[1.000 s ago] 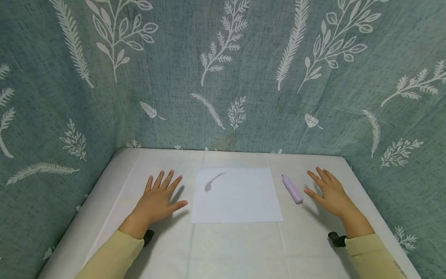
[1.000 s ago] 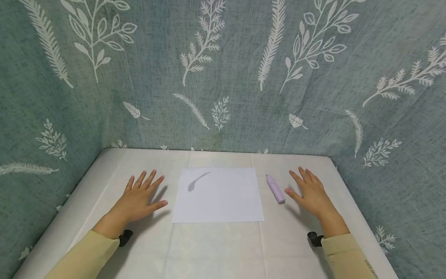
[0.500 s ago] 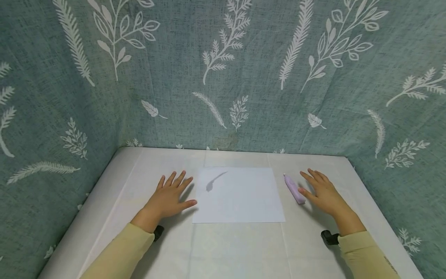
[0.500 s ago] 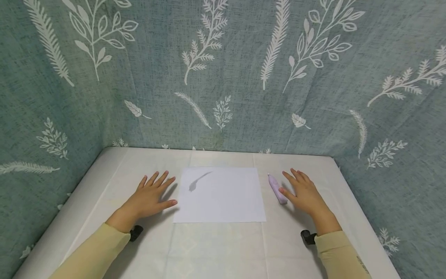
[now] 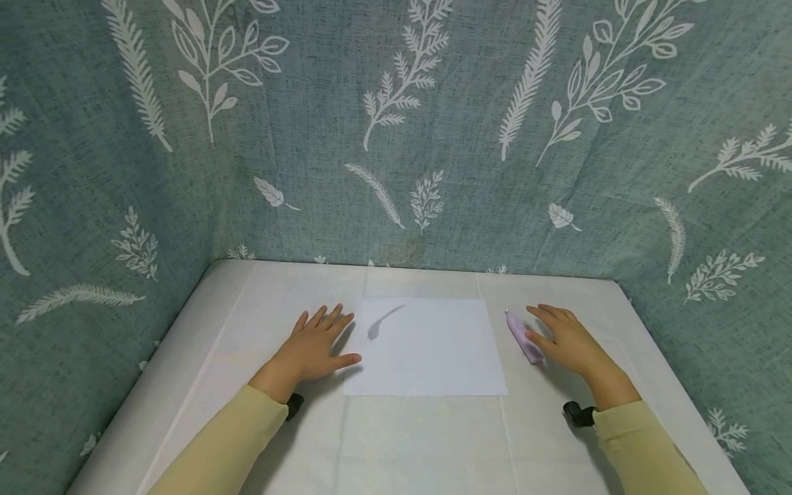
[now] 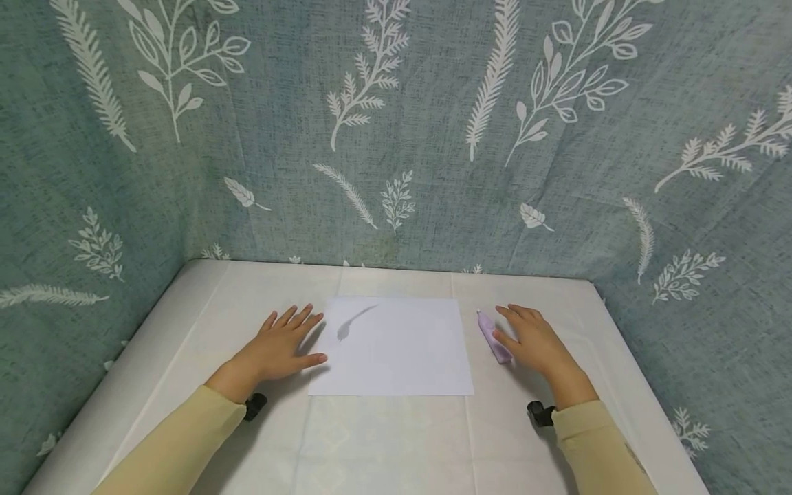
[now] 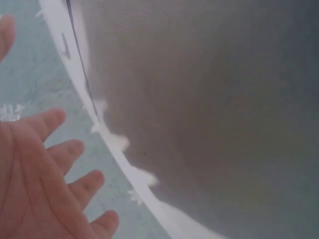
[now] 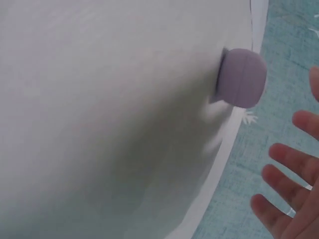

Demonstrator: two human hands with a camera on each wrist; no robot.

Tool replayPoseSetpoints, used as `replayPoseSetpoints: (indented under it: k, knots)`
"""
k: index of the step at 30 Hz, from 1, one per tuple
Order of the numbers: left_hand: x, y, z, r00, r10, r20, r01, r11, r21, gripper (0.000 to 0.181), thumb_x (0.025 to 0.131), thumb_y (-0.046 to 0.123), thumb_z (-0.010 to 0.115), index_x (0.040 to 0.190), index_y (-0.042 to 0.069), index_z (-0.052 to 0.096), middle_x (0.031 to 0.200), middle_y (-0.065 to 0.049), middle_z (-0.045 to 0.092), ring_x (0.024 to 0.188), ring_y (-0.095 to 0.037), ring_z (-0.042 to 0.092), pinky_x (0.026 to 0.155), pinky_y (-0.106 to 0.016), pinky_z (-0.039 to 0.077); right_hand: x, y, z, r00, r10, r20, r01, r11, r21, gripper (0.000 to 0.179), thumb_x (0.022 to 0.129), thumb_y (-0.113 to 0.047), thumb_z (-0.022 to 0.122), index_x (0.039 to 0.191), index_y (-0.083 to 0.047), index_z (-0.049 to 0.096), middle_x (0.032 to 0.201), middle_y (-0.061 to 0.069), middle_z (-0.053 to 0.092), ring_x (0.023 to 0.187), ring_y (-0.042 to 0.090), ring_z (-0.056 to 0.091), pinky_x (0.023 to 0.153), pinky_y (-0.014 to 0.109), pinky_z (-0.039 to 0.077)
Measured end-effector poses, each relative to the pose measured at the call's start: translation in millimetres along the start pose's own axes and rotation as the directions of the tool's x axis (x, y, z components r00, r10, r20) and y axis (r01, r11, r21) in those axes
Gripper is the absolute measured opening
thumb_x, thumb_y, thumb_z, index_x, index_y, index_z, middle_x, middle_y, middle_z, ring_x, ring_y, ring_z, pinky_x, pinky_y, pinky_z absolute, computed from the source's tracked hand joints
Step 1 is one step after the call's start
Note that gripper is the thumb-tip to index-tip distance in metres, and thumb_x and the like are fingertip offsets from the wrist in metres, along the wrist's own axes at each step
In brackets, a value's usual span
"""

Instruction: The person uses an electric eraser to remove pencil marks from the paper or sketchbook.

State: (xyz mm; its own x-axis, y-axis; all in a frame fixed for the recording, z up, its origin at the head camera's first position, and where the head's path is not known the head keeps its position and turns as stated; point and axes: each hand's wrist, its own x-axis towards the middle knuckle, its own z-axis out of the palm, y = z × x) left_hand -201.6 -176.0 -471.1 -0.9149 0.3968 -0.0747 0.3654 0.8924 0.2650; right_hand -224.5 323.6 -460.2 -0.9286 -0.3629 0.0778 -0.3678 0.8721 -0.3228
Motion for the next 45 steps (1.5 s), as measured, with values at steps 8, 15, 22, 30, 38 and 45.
replayPoseSetpoints:
  k: [8,15,22,30,38,45]
  knots:
    - [9.5,3.8,0.0,0.998,-0.010,0.065,0.009,1.000,0.006,0.090,0.092,0.068,0.055,0.158,0.011,0.032,0.164,-0.017,0.022,0.149,-0.045,0.017,0.115,-0.067,0.009,9.2,-3.2,-2.0,0.999,0.011,0.036,-0.012,1.000,0.017,0.052,0.101,-0.031,0.061,0.141,0.001,0.052,0.138,0.031,0.051,0.127,0.053,0.044,0.103,0.067,0.035]
    - [12.5,6.6,-0.2,0.993,-0.032,0.110,0.031,0.999,0.008,0.091,0.090,0.066,0.060,0.157,0.010,0.033,0.164,-0.017,0.024,0.148,-0.044,0.021,0.115,-0.066,0.014,16.0,-7.3,-2.1,0.994,0.042,0.099,-0.050,0.996,0.077,0.048,0.101,-0.027,0.061,0.139,0.002,0.055,0.127,0.026,0.058,0.112,0.043,0.058,0.092,0.060,0.047]
    - [15.1,8.4,3.0,0.988,-0.052,0.145,0.057,0.998,-0.031,0.093,0.087,0.063,0.066,0.157,0.011,0.035,0.164,-0.015,0.023,0.149,-0.043,0.021,0.115,-0.064,0.017,23.2,-7.5,2.2,0.987,0.059,0.149,-0.077,0.990,0.121,0.044,0.101,-0.022,0.061,0.135,0.004,0.057,0.114,0.019,0.064,0.097,0.029,0.060,0.081,0.049,0.051]
    - [16.3,7.9,4.9,0.986,-0.057,0.156,0.062,0.998,-0.031,0.094,0.085,0.063,0.068,0.156,0.010,0.036,0.164,-0.014,0.024,0.149,-0.042,0.021,0.115,-0.063,0.021,28.6,-2.3,9.4,0.980,0.068,0.186,-0.094,0.986,0.139,0.042,0.099,-0.017,0.062,0.134,0.006,0.057,0.109,0.016,0.066,0.094,0.027,0.063,0.082,0.047,0.053]
    - [15.8,8.2,7.3,0.985,-0.066,0.158,0.068,0.998,-0.009,0.099,0.080,0.062,0.074,0.155,0.009,0.038,0.163,-0.013,0.027,0.149,-0.042,0.021,0.115,-0.064,0.021,32.1,-1.5,14.3,0.978,0.092,0.188,-0.123,0.979,0.162,0.046,0.095,-0.015,0.068,0.134,0.007,0.055,0.105,0.016,0.066,0.090,0.026,0.063,0.073,0.040,0.053]
    - [17.2,10.5,5.5,0.986,-0.062,0.153,0.066,0.998,-0.020,0.099,0.080,0.059,0.077,0.155,0.008,0.038,0.164,-0.011,0.027,0.149,-0.044,0.020,0.114,-0.065,0.020,32.9,-4.6,15.1,0.976,0.115,0.185,-0.143,0.979,0.144,0.047,0.095,-0.014,0.068,0.136,0.005,0.055,0.104,0.014,0.065,0.086,0.022,0.062,0.070,0.037,0.051]
